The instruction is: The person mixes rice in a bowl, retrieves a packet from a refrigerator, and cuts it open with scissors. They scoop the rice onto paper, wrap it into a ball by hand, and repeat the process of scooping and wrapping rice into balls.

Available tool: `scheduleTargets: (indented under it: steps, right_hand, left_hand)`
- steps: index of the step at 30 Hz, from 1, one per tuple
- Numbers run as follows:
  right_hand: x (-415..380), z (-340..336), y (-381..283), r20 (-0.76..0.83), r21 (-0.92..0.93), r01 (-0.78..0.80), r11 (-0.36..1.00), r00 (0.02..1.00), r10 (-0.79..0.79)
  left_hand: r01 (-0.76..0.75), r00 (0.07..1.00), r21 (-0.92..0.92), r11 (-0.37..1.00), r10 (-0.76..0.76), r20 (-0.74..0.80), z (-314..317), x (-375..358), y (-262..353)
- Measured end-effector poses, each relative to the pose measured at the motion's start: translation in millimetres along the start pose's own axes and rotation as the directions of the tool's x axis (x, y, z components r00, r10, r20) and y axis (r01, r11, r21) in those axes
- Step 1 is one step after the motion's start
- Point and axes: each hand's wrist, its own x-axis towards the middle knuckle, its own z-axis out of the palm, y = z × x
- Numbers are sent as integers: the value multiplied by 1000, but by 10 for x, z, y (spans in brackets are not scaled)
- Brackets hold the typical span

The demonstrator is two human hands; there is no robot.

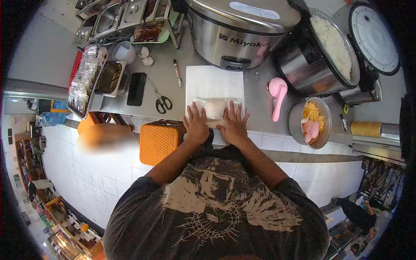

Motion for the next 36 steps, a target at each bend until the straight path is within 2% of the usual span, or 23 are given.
scheduleTargets:
  steps: [4, 6, 7, 8, 10, 12, 13, 16, 19, 22, 25, 28, 31, 34, 36]
  right_hand:
    - [128, -388, 50, 181, -19, 122, 992, 976, -117]
    - [186, -703, 51, 281, -21, 107, 994, 955, -97]
    - [223, -789, 59, 333, -21, 99, 995, 939, -86]
    - [308, -658, 122, 271, -40, 86, 995, 960, -72]
    - [535, -290, 263, 138, -80, 59, 995, 989, -47]
    - [675, -297, 261, 82, -25, -59, 998, 995, 61]
    - [716, -299, 256, 57, 6, -117, 993, 992, 117]
    - [693, -296, 234, -217, 70, -120, 990, 967, 133]
    - [705, -537, 252, 55, 14, -41, 999, 998, 40]
    - [594, -261, 314, -227, -32, 165, 986, 959, -168]
    - [452, -141, 330, -288, -62, 330, 942, 897, -334]
    - [419, -58, 413, -220, -96, 401, 911, 884, -412]
    - [245, -97, 521, -229, 72, 462, 884, 870, -436]
    - [96, -185, 570, -218, 124, 512, 850, 850, -480]
    - [104, -163, 540, -195, 130, 467, 875, 877, -439]
  left_hand:
    - [-77, 994, 48, 996, 72, 84, -173, 105, 0]
    - [-126, 983, 87, 988, 112, 148, -467, 154, 9]
    - [-158, 984, 115, 981, 147, 101, -488, 226, -3]
    - [-187, 982, 141, 972, 180, 55, -493, 310, -22]
    - [-196, 981, 82, 977, 195, 25, -442, 513, -91]
    - [-157, 985, -94, 983, 163, 60, -408, 692, -117]
    - [-172, 984, 19, 985, 173, -33, -469, 684, -41]
    - [-9, 999, -10, 1000, 10, 35, -465, 759, -18]
    - [-87, 996, 48, 995, 86, 18, -449, 733, -16]
    - [-220, 969, 168, 961, 235, -79, -396, 560, -2]
    - [-379, 904, 188, 906, 405, -135, -245, 402, -144]
    - [-442, 887, 217, 870, 460, -40, -194, 336, -280]
    - [-515, 854, 163, 842, 520, 13, -292, 192, -366]
    - [-530, 845, 209, 822, 531, 54, -335, 139, -453]
    - [-534, 844, 207, 820, 532, 67, -319, 150, -446]
